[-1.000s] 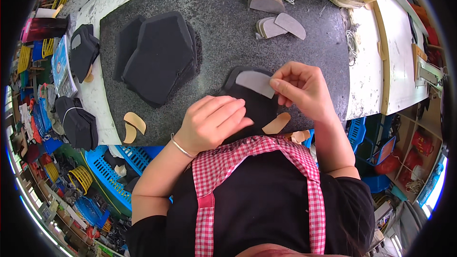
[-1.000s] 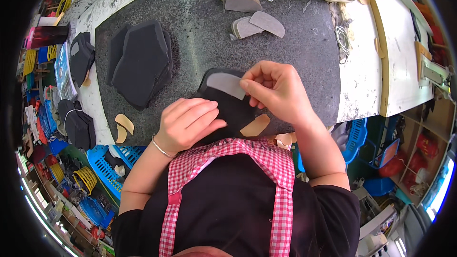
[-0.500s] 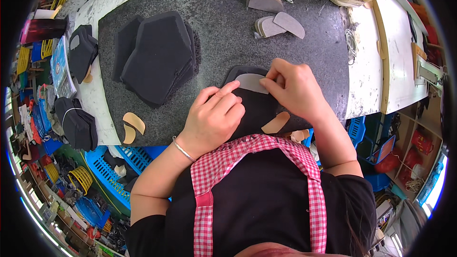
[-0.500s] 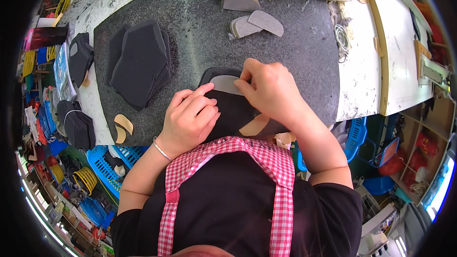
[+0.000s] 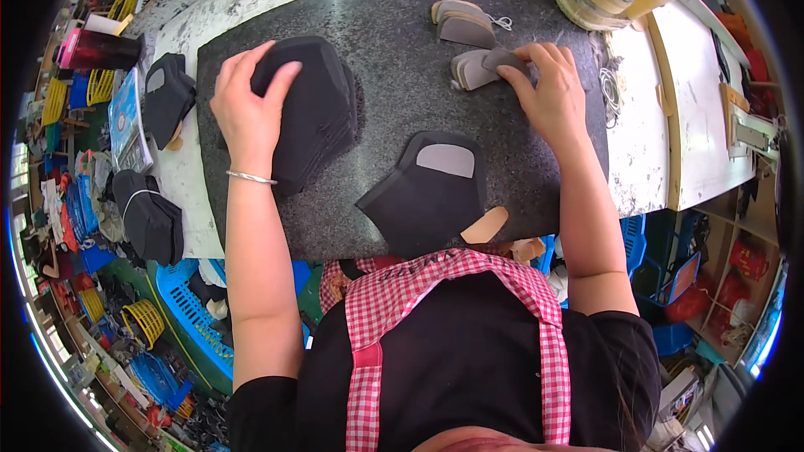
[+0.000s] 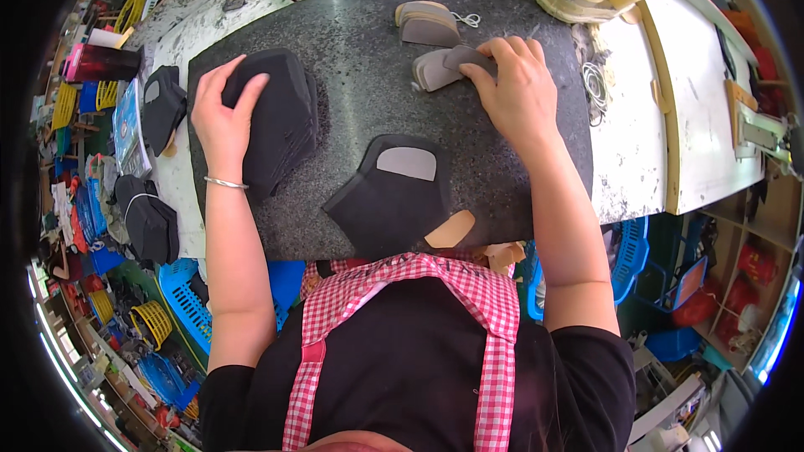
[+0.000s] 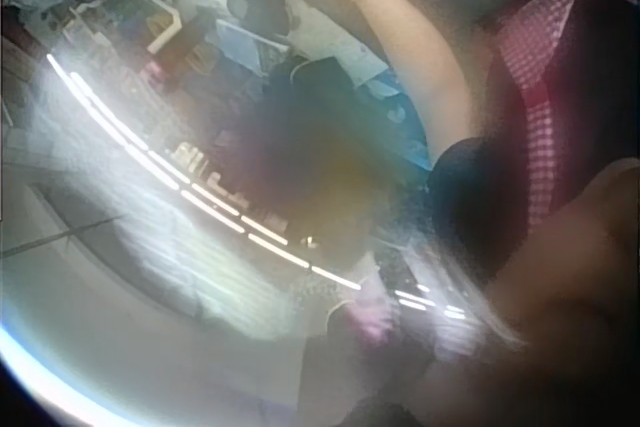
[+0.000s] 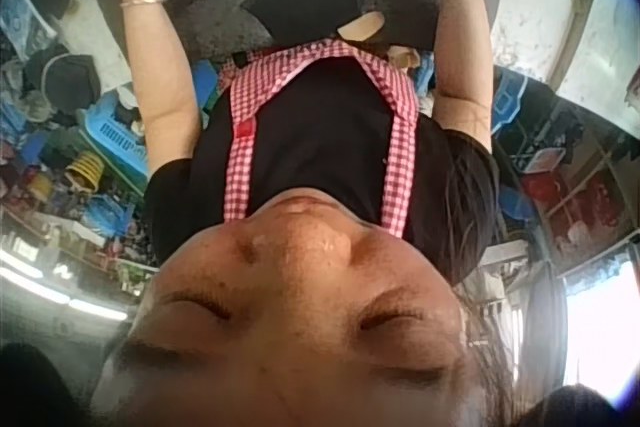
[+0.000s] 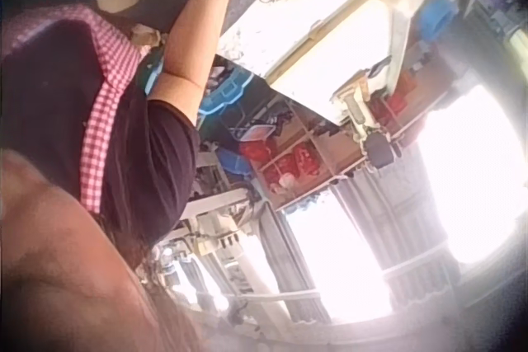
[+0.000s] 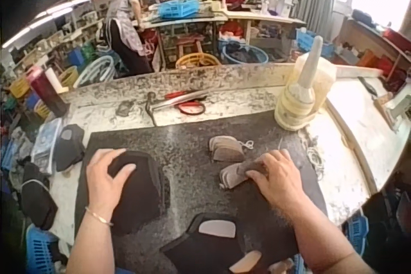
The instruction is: The person repeatedly picks up small beige and grey fabric pieces from a table and places them onto larger black fabric pieces. They handle the items one at a time, aligning the smaller pieces on the larger ones and stacking the completed units. The process continues throughout the clip, resulting in a growing stack of assembled fabric components.
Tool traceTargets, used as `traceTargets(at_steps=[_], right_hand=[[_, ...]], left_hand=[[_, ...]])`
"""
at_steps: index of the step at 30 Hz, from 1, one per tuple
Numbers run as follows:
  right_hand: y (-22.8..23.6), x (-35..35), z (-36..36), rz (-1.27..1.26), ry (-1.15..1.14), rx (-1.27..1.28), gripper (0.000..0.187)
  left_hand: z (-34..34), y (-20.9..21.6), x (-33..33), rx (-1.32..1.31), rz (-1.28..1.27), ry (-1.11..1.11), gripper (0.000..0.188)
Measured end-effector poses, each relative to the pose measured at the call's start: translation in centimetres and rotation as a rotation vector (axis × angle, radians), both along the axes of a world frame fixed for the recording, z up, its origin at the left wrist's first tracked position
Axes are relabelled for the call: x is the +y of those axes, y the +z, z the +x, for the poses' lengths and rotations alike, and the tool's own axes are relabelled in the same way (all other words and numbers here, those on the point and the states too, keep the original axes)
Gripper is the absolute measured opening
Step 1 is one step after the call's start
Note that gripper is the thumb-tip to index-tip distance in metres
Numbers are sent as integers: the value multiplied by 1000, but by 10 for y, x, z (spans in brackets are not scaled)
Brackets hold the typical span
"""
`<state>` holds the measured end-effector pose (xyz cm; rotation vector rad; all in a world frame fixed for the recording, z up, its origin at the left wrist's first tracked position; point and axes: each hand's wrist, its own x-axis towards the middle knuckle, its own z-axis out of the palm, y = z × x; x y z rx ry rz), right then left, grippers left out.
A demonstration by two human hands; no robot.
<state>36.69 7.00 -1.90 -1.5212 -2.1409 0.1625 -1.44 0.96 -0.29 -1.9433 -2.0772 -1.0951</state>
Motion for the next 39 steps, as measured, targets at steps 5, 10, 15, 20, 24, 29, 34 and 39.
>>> traceTargets(at_steps=[5, 10, 15, 20, 24, 29, 34, 39], right_hand=[[20, -2, 8, -230, -52, 255, 20], [25, -13, 20, -259, 13, 375, 18], [4, -4, 6, 129, 158, 195, 16], [37, -44, -14, 131, 373, 245, 21], [43, -59, -42, 319, 611, 311, 32], [38, -61, -45, 230, 635, 311, 28], [46, -71, -47, 151, 663, 213, 22], [48, -71, -48, 10, 640, 432, 22]], left_hand=[[0, 8, -14, -231, 185, -75, 17], [95, 48, -48, -309, -64, -380, 31], [153, -6, -75, 55, -210, -443, 53], [147, 20, -70, -581, -418, -512, 21], [143, 18, -65, -1324, -520, -576, 20], [140, 12, -67, -1149, -523, -533, 17], [138, 21, -72, -593, -327, -578, 10], [138, 27, -72, -770, -355, -642, 10]])
